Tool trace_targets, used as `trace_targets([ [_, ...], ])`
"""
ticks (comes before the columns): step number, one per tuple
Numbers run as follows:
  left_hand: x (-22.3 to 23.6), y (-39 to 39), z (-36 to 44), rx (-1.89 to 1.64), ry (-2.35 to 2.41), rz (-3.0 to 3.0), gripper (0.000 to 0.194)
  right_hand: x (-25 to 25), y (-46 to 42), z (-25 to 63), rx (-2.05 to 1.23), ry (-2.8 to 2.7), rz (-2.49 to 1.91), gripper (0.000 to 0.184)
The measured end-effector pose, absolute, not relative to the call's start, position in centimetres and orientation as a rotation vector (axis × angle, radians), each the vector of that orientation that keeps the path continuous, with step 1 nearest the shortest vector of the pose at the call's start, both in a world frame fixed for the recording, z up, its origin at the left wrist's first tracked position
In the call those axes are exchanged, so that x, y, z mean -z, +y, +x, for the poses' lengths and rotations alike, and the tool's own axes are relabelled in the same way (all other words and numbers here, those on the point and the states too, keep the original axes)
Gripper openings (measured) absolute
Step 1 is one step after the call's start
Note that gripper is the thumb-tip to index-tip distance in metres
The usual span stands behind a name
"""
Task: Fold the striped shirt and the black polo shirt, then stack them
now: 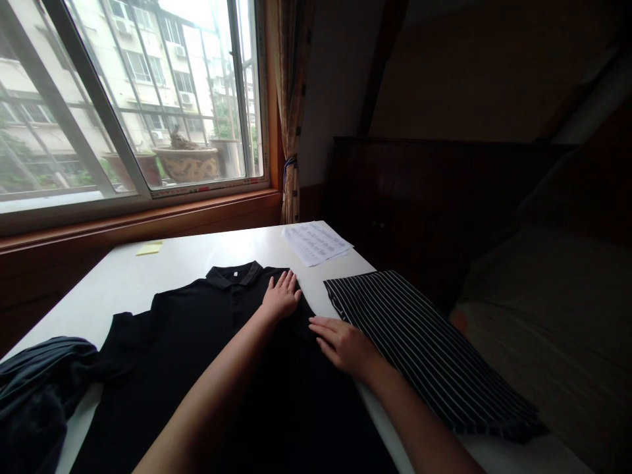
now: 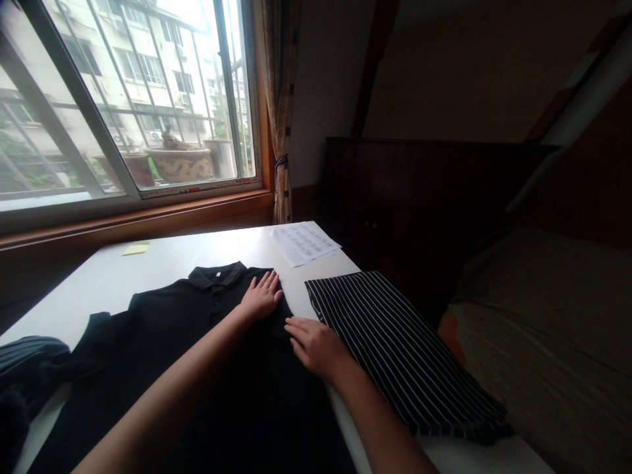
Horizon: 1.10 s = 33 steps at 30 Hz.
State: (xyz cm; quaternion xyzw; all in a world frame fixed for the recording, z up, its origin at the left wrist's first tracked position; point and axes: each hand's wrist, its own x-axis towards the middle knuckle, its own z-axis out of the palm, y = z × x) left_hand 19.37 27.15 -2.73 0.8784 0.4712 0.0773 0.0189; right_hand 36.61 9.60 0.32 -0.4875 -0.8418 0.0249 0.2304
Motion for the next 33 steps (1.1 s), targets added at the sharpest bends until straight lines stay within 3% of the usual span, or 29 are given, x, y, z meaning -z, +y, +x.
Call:
trace_targets([
  [33, 3.6, 28.8, 20.2, -0.32, 1.534, 2.675, 0.059, -1.0, 9.0, 36.1, -0.127, -2.365, -1.411, 0.034],
])
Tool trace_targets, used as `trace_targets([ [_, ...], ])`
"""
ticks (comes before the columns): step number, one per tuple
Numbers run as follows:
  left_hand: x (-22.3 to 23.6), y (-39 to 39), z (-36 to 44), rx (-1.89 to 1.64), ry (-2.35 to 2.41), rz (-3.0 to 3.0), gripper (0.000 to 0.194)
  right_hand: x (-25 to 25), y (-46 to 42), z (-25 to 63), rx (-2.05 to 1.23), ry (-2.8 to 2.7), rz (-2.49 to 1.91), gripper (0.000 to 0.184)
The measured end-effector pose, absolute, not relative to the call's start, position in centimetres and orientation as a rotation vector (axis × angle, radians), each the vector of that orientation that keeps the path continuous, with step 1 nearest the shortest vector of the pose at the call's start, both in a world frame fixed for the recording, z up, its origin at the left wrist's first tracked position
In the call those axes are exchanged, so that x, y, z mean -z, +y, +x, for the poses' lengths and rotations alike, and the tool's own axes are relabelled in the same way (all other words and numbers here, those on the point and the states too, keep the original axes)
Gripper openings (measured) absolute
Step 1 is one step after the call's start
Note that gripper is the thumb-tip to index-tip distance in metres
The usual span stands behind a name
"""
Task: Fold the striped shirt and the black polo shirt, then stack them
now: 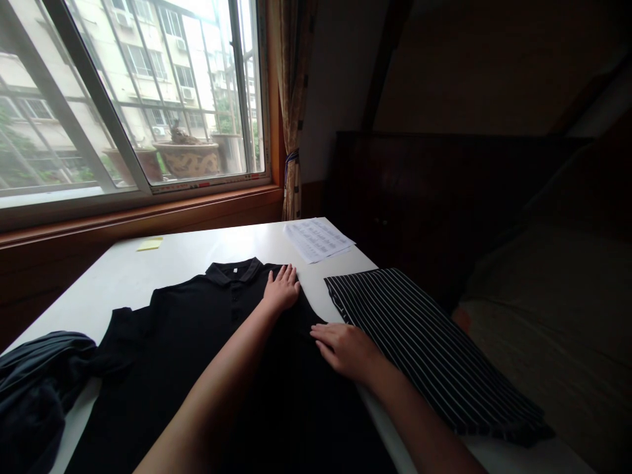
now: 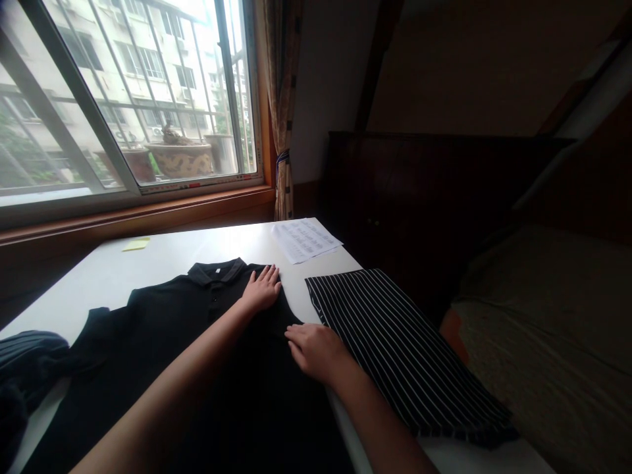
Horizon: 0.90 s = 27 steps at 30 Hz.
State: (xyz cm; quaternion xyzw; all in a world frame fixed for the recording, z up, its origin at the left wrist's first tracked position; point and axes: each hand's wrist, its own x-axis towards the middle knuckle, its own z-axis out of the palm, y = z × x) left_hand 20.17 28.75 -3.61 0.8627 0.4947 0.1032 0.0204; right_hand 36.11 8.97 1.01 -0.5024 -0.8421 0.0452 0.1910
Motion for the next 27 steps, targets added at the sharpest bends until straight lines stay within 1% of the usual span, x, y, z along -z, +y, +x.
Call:
trace_targets([
  [11, 3.4, 30.7, 19.7, -0.343, 1.581, 2.639, 0.053, -1.2, 8.9, 36.3, -0.163, -2.379, -1.424, 0.036],
  [22, 3.7, 32.6, 19.9, -0.52, 1.823, 2.506, 0.055, -1.7, 8.5, 36.2, -0.21, -2.392, -1.462, 0.037],
  [27, 2.8, 32.3, 19.7, -0.589, 1.815, 2.49, 0.054, -1.8, 8.3, 36.5, -0.196, -2.4, -1.429, 0.035],
])
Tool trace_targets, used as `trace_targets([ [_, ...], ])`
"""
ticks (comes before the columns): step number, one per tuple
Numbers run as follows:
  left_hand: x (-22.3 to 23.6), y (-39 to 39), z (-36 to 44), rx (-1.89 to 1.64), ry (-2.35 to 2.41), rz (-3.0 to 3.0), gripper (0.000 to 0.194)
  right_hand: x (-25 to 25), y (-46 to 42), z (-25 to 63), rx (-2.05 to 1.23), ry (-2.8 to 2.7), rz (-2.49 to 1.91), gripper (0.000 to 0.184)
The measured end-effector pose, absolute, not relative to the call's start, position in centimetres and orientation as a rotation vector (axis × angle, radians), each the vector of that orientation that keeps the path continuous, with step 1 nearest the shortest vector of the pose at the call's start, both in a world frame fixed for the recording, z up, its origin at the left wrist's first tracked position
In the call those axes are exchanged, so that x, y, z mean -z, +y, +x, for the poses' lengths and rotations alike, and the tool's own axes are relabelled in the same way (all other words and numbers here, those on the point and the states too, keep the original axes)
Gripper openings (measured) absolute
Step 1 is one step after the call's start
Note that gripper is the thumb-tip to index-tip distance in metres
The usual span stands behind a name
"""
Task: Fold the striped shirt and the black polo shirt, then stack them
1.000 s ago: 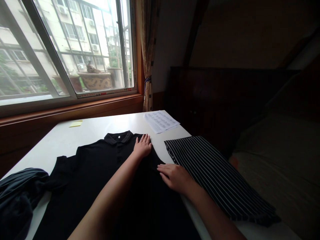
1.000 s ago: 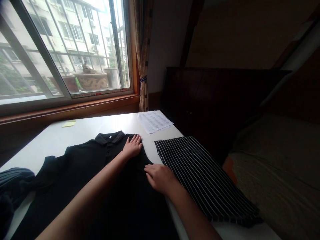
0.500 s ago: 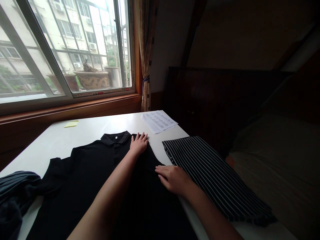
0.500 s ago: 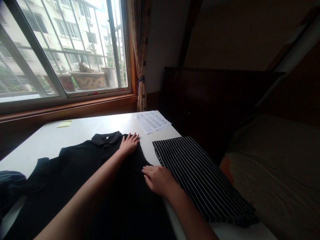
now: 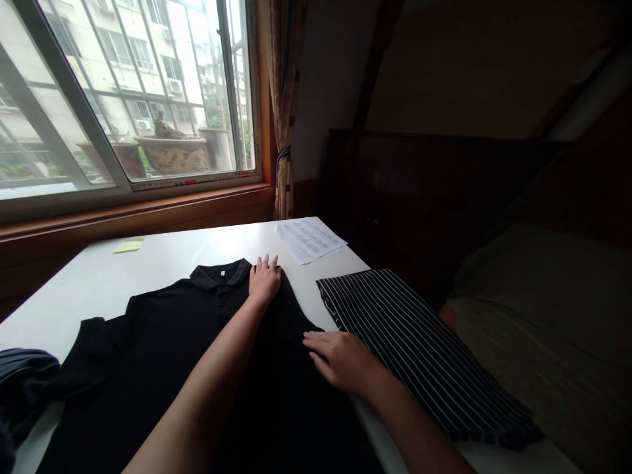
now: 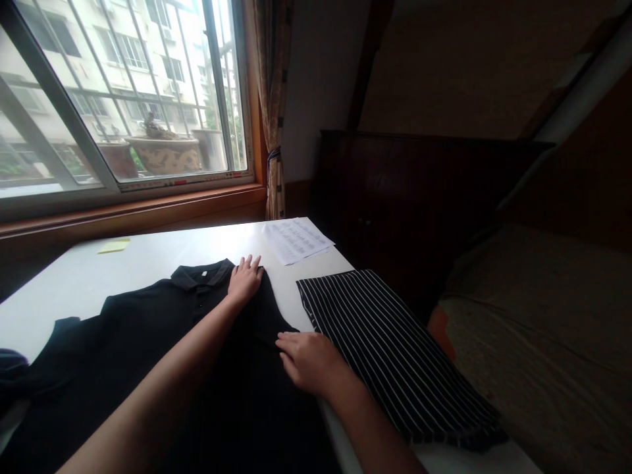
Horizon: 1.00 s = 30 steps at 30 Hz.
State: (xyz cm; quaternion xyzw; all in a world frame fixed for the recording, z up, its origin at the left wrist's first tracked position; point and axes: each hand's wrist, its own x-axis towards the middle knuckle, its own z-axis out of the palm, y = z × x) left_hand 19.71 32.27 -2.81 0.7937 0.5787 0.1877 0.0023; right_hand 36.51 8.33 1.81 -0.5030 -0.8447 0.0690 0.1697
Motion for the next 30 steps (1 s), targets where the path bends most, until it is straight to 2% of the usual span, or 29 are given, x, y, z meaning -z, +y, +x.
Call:
trace_targets([
  [4, 1.2, 30.7, 19.0, -0.601, 1.639, 2.599, 0.049, -2.0, 8.6, 37.3, -0.073, -2.304, -1.475, 0.029],
  [8, 0.3, 26.2, 18.5, -0.481, 1.247, 2.794, 0.041, -2.2, 9.1, 38.3, 0.147, -2.119, -1.67, 0.027],
  [14, 1.0, 17.0, 18.5, -0.308, 0.649, 2.893, 0.058, -1.5, 9.7, 39.2, 0.266, -2.034, -1.79, 0.027],
  [19, 1.1, 15.2, 18.1, -0.346, 0.601, 2.856, 0.066, -1.0, 9.7, 39.0, 0.259, -2.049, -1.782, 0.026],
  [26, 1.4, 18.0, 16.1, -0.361, 0.676, 2.904, 0.059, -0.8, 9.9, 38.7, 0.22, -2.041, -1.713, 0.027],
  [30, 1.9, 19.7, 15.7, -0.352, 0.809, 2.945, 0.058, -0.7, 9.9, 38.0, 0.13, -2.143, -1.506, 0.032],
])
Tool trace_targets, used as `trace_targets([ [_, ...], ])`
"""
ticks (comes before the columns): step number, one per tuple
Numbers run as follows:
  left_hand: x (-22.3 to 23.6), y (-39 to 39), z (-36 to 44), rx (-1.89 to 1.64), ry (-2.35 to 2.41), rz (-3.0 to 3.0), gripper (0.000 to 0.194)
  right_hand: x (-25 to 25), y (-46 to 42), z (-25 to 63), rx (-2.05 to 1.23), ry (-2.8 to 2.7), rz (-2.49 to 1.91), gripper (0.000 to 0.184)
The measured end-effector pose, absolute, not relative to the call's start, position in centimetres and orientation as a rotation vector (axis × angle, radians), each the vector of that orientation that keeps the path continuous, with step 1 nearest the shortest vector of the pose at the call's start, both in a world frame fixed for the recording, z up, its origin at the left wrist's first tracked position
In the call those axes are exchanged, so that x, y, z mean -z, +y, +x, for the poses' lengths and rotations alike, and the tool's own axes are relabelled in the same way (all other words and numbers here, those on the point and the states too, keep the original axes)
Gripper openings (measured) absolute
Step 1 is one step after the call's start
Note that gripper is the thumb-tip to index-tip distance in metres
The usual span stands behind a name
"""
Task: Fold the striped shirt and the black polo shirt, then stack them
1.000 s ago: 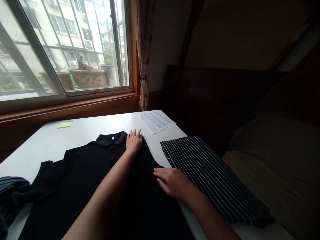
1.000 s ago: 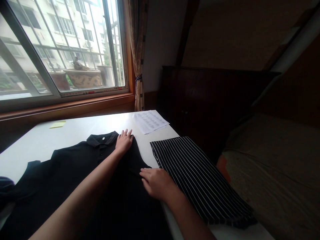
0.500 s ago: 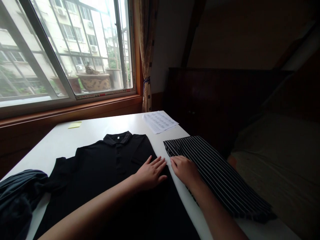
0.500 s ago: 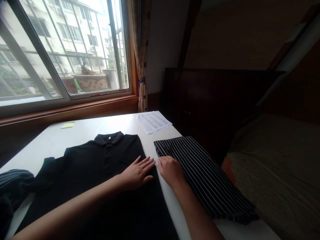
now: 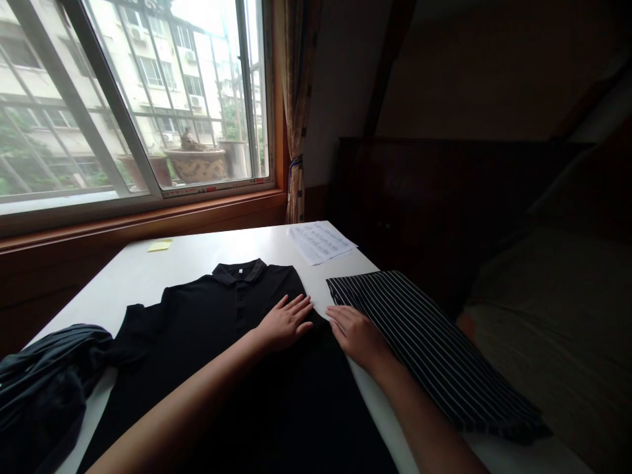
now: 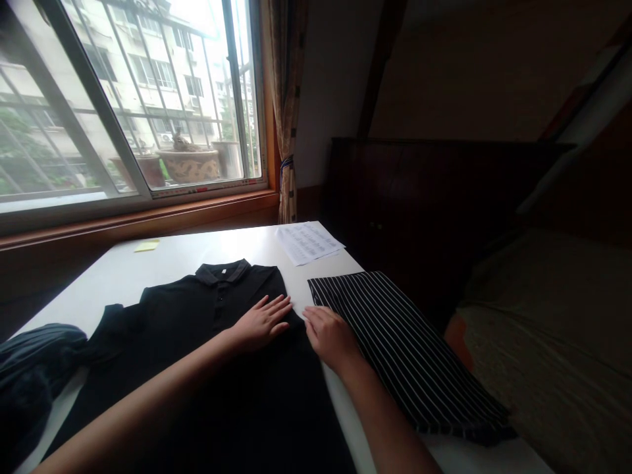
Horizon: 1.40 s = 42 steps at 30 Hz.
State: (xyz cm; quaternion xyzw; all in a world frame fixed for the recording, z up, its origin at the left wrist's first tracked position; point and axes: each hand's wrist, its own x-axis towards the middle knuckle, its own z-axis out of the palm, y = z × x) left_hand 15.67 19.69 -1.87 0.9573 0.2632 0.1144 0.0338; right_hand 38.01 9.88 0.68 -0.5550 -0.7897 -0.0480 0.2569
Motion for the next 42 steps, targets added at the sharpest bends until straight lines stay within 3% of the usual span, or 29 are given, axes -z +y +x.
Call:
trace_targets([
  [5, 2.1, 21.5, 16.0, -0.327, 0.906, 2.98, 0.056, -0.2, 9.7, 37.2, -0.043, -2.319, -1.311, 0.042],
  [17, 1.8, 21.5, 11.1, -0.289, 1.145, 2.919, 0.061, 0.4, 9.9, 37.6, -0.071, -2.321, -1.325, 0.035],
  [21, 1.4, 18.0, 7.2, -0.265, 1.103, 2.884, 0.063, 0.5, 10.0, 37.5, -0.081, -2.317, -1.33, 0.036],
  [26, -0.4, 15.4, 0.0, -0.344, 1.219, 2.752, 0.05, 0.8, 10.1, 37.4, -0.055, -2.303, -1.332, 0.036],
  [29, -2.4, 16.7, -5.9, -0.381, 1.524, 2.619, 0.045, 1.0, 10.1, 37.3, -0.019, -2.292, -1.309, 0.036],
  [35, -4.9, 22.0, -16.8, -0.12, 2.179, 2.141, 0.053, 1.2, 10.2, 37.1, 0.028, -2.275, -1.312, 0.036],
  [42, -3.6, 25.3, -18.8, -0.094, 2.331, 1.903, 0.065, 1.3, 10.3, 36.9, 0.04, -2.264, -1.314, 0.035],
])
